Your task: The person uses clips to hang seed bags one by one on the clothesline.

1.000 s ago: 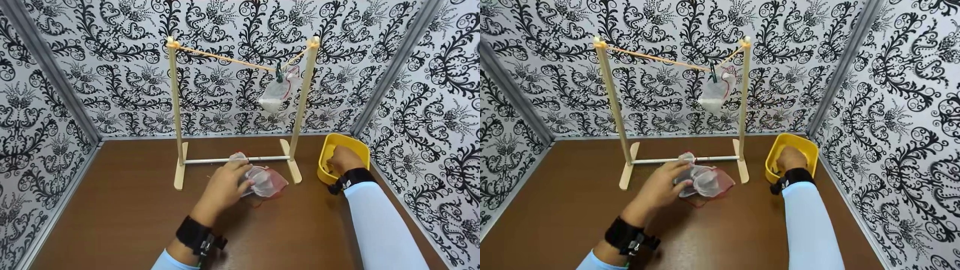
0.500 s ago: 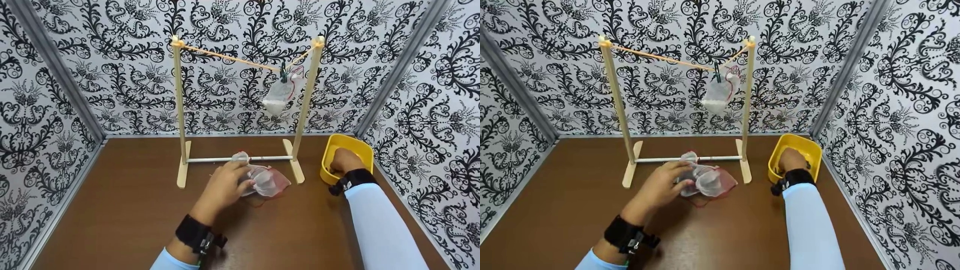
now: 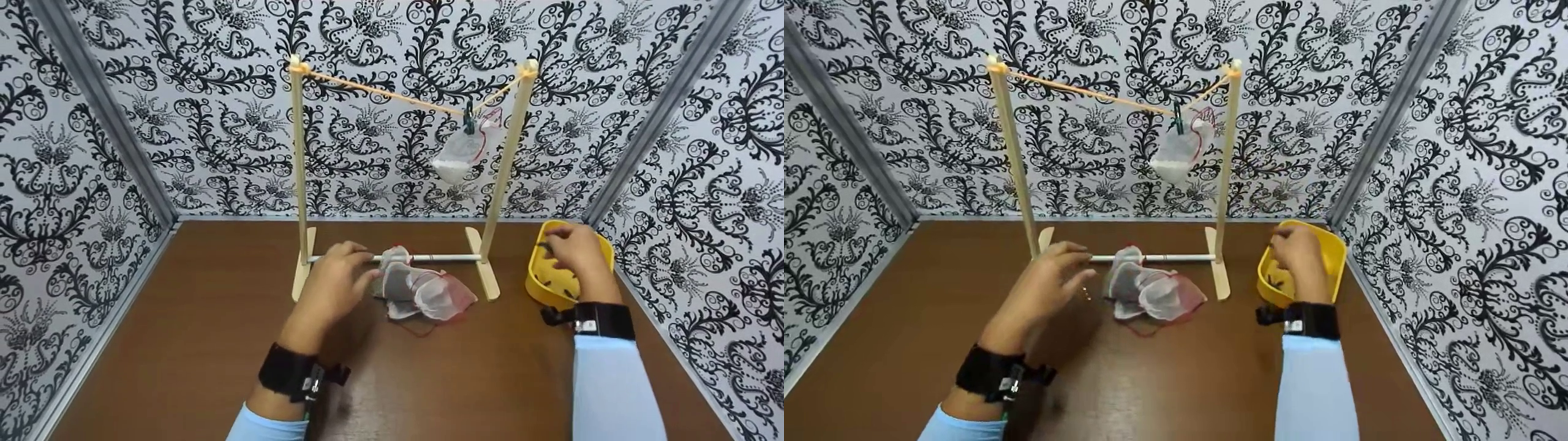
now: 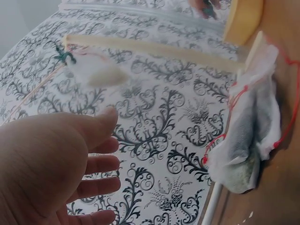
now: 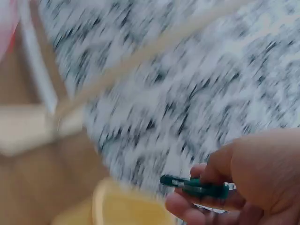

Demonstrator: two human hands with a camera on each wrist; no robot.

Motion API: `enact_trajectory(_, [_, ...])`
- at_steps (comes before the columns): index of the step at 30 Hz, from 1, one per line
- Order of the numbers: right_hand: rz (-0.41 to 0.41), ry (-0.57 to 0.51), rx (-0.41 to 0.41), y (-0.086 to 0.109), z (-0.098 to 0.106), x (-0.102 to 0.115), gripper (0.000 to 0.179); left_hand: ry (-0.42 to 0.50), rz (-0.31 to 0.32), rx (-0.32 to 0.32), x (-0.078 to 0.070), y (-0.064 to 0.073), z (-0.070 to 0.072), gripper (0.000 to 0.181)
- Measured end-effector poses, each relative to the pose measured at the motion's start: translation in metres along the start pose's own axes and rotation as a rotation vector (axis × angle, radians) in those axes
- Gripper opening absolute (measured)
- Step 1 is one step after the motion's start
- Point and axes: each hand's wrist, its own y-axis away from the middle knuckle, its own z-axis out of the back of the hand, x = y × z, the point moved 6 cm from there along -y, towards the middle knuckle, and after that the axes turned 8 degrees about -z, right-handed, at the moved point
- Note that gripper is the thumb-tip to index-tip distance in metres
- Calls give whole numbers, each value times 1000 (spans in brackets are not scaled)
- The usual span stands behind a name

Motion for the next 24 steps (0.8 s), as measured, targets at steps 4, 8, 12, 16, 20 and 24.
enact_trajectory(4, [90, -182, 98, 24, -37, 44, 44, -3, 22, -12, 2, 0, 10, 37])
enact_trajectory(8, [224, -277, 142, 44, -83, 86, 43, 17, 27, -38, 4, 0, 14, 40])
enact_trajectory(12, [294, -369, 216, 62, -128, 112, 36, 32, 27, -34, -1, 0, 12, 54])
enact_trajectory(16, [319, -469, 333, 82, -163, 125, 34, 51, 11, -5, -11, -1, 6, 74])
enact_trajectory(20, [347, -483, 395, 93, -183, 130, 37, 58, -18, 22, -22, -4, 0, 81])
enact_trajectory(24, [382, -447, 425, 98, -193, 134, 39, 31, -65, 14, -28, -6, -1, 66])
